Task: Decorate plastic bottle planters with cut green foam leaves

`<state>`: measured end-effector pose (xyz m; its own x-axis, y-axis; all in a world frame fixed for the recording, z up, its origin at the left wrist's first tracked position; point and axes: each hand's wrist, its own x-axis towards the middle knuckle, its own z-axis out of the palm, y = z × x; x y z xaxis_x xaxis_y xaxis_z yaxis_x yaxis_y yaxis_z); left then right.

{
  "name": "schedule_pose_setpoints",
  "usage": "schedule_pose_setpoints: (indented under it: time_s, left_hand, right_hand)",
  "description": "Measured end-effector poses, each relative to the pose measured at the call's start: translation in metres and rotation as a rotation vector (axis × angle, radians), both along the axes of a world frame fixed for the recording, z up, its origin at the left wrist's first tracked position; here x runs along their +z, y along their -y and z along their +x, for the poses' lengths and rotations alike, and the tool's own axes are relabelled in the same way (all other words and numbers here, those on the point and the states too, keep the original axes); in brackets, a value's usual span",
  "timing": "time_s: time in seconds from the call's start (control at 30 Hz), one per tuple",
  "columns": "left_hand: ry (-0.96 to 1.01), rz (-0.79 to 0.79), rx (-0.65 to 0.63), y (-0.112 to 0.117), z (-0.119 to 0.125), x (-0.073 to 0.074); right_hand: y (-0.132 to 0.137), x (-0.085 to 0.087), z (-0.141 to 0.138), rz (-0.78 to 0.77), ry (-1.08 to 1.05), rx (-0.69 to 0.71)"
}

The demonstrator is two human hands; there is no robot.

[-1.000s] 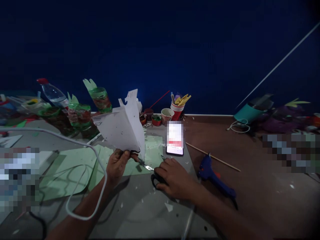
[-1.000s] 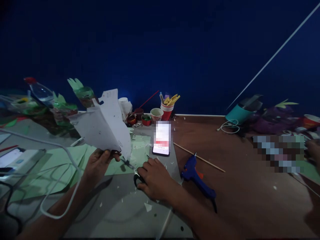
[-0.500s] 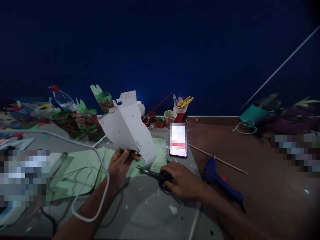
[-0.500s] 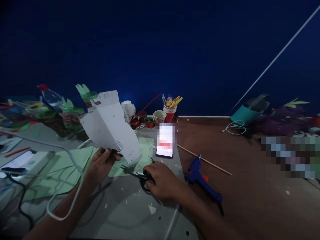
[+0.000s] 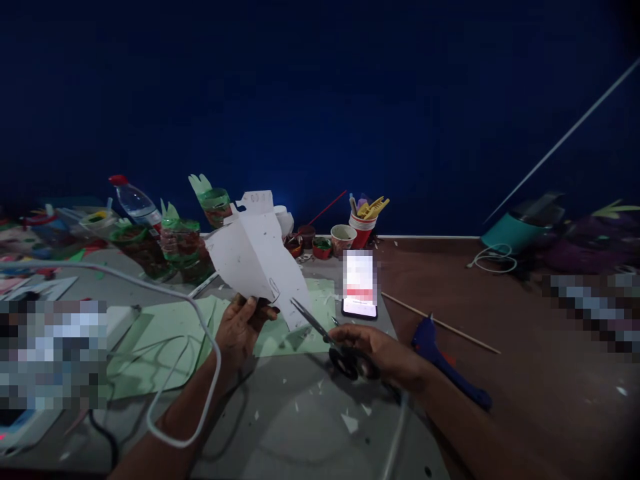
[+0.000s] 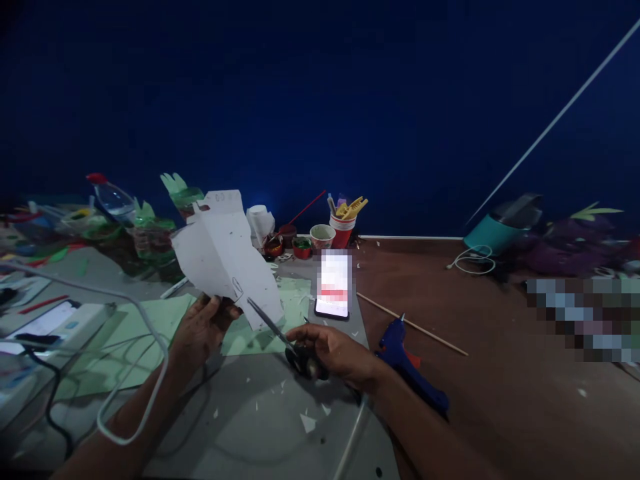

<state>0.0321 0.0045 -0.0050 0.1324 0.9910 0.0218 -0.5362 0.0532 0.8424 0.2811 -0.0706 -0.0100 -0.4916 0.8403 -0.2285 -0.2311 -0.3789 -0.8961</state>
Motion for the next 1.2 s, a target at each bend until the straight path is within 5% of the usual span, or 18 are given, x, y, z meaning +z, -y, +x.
schedule_pose_setpoints:
  time_s: [0.43, 0.83, 1.2]
  left_hand:
    - [0.099, -0.06, -0.035, -0.007, -0.005, -0.008]
    - [0.163, -0.208, -0.192, -0.003, -0.007, -0.015]
    - [0.086, -0.204, -0.409, 0.008, 0.01, -0.024]
  right_hand:
    - [0.002, -0.002, 0.001, 0.016, -0.093, 0.122]
    - [-0.009, -0.017, -0.008, 0.082, -0.175, -0.456]
    - [-0.007, -0.011, -0.03, 0.05, -0.099, -0.562]
